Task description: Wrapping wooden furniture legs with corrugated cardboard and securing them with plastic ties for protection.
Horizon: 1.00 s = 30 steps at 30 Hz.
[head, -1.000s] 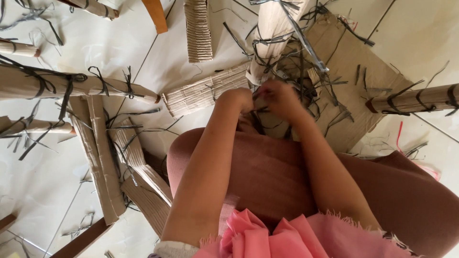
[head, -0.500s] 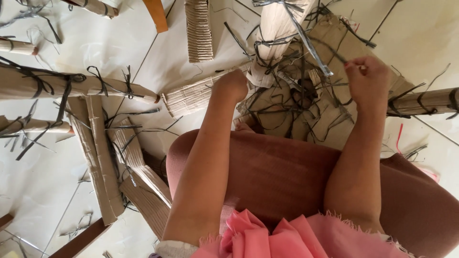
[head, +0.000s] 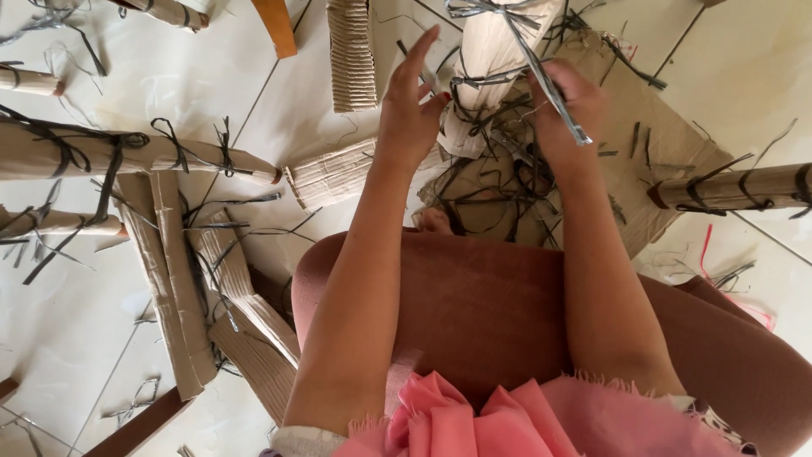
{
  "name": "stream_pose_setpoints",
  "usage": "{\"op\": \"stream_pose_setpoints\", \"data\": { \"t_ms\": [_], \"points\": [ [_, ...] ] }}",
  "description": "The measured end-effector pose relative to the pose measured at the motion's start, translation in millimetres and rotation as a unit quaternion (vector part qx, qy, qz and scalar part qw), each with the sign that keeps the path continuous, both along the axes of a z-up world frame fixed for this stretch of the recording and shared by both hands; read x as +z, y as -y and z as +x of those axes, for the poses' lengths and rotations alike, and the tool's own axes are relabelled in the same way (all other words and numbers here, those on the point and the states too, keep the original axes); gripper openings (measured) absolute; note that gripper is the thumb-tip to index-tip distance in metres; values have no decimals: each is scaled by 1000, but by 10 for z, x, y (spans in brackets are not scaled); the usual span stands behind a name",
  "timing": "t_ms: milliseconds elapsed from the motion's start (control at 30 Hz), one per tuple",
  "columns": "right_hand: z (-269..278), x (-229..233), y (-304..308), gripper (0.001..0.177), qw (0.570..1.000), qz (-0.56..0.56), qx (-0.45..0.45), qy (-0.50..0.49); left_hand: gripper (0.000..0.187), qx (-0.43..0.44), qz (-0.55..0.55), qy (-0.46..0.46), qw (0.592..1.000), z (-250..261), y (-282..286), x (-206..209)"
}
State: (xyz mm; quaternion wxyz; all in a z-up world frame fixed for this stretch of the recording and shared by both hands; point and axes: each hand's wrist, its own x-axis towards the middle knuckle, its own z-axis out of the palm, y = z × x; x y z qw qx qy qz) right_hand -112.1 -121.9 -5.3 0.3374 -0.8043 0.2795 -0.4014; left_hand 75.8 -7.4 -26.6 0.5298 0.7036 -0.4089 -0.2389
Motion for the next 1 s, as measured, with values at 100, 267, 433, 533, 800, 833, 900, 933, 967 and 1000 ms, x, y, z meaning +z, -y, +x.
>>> {"op": "stream_pose_setpoints", "data": {
  "t_ms": [100, 267, 433, 533, 800, 833, 900, 933, 967, 1000],
  "points": [
    [84, -171, 47, 10, 1000, -3, 8, -19, 54, -8, 38, -18, 999, -19, -12, 193],
    [76, -378, 59, 12, 998, 6, 14, -66, 19, 62, 92, 15, 994, -13, -1, 77],
    [87, -683, 59, 12, 988, 101, 35, -107, 17, 63, 204, 12, 977, 51, -29, -61],
    [35, -1341, 67, 15, 983, 135, -28, -118, 16, 91, 316, 23, 944, 58, 27, -543],
    [-16, -729, -354, 12, 987, 86, -17, -137, 12, 46, 342, 9, 938, -162, 67, -725],
    [-19, -649, -405, 13, 987, 84, -13, -138, 15, 30, 352, 11, 936, -185, 36, -620],
    [-84, -641, -451, 11, 985, 80, -10, -156, 14, 12, 366, 46, 930, -175, 46, -541],
    [-129, -644, -482, 10, 982, 78, -5, -174, 17, -7, 381, 80, 921, -183, 43, -511],
    [-132, -606, -495, 10, 981, 77, -7, -175, 17, -8, 380, 80, 922, -182, 22, -493],
    [-134, -567, -509, 11, 982, 69, 2, -177, 20, -42, 399, 106, 910, -181, 1, -474]
  ]
}}
